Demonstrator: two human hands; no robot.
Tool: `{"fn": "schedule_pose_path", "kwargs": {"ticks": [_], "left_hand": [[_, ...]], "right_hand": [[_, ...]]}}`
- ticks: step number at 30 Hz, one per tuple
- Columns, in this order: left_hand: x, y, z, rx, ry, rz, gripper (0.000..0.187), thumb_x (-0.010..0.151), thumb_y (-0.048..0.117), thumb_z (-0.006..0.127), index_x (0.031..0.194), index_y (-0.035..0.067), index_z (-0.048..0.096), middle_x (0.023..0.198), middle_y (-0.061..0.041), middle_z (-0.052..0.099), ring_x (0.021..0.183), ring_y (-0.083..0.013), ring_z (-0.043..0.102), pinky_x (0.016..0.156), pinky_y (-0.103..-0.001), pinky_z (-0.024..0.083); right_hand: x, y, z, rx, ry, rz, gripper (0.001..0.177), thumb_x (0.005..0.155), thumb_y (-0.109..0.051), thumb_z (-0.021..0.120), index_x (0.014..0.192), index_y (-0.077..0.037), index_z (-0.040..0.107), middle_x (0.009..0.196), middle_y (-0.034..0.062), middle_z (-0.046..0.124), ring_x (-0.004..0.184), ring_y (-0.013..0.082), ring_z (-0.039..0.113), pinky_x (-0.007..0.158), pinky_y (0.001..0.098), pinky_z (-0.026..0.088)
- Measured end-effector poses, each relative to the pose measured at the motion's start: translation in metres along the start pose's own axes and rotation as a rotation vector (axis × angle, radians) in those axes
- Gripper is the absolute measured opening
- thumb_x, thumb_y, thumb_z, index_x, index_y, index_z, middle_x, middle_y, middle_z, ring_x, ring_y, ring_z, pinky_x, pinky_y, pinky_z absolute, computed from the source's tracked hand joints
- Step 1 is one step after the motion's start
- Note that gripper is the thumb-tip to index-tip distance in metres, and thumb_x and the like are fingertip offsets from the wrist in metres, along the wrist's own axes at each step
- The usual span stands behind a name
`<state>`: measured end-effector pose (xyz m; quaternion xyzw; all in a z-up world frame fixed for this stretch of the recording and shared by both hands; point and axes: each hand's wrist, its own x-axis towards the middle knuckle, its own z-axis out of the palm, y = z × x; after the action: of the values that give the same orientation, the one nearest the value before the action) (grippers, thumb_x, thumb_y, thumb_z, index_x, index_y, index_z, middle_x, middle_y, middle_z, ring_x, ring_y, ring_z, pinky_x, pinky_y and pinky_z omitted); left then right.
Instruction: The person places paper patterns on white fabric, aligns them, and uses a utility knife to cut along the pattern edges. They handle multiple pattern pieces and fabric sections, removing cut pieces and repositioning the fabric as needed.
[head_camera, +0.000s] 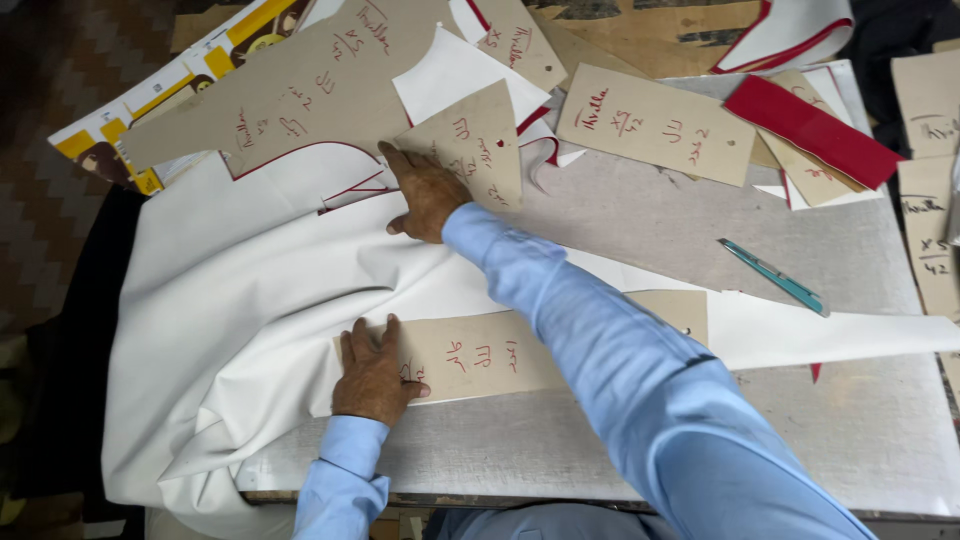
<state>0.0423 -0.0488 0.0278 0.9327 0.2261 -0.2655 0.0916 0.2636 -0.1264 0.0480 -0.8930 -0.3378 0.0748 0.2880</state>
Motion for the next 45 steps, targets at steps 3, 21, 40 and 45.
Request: {"fn": "schedule_pose_path", "kwargs": {"ticks": [3,21,40,45], "left_hand": [[0.002,-0.001,-0.002,-0.011,-0.017,0.004,0.123,0.069,0.04,0.092,0.161,0.024,0.013,0.168,-0.021,0.0,0.156,-0.0406,0.005,0.115,-0.044,0.046],[0.005,-0.001,-0.037,-0.077,-0.111,-0.004,0.123,0.061,0.03,0.099,0.157,0.024,0.022,0.17,-0.021,-0.01,0.154,-0.0513,-0.003,0.115,-0.049,0.043],[-0.017,-0.061,0.048,-0.376,0.389,0.313,0.065,0.06,0.03,0.089,0.122,0.018,0.074,0.151,-0.012,0.051,0.125,-0.0273,0.054,0.109,-0.043,0.05],[-0.018,-0.075,0.069,-0.464,0.464,0.371,0.041,0.07,0.024,0.087,0.11,0.021,0.08,0.155,-0.011,0.051,0.14,-0.0322,0.045,0.113,-0.043,0.046]], "right_hand": [[0.031,-0.008,0.026,-0.079,-0.226,0.117,0.078,0.079,-0.031,0.085,0.145,-0.012,0.047,0.138,0.0142,0.059,0.128,0.0322,0.055,0.109,0.0426,0.044],[0.06,0.044,0.067,-0.052,0.197,0.048,0.038,0.085,-0.037,0.08,0.119,-0.019,0.073,0.116,0.013,0.071,0.106,0.0357,0.065,0.09,0.0495,0.052],[-0.392,0.137,-0.011,-0.202,0.511,0.356,0.034,0.079,-0.02,0.084,0.113,-0.015,0.079,0.134,0.0089,0.069,0.126,0.0277,0.062,0.104,0.0381,0.056],[-0.394,0.146,-0.003,-0.199,0.553,0.347,0.034,0.079,-0.022,0.086,0.112,-0.016,0.081,0.134,0.0068,0.07,0.121,0.0269,0.058,0.101,0.0364,0.056]]}}
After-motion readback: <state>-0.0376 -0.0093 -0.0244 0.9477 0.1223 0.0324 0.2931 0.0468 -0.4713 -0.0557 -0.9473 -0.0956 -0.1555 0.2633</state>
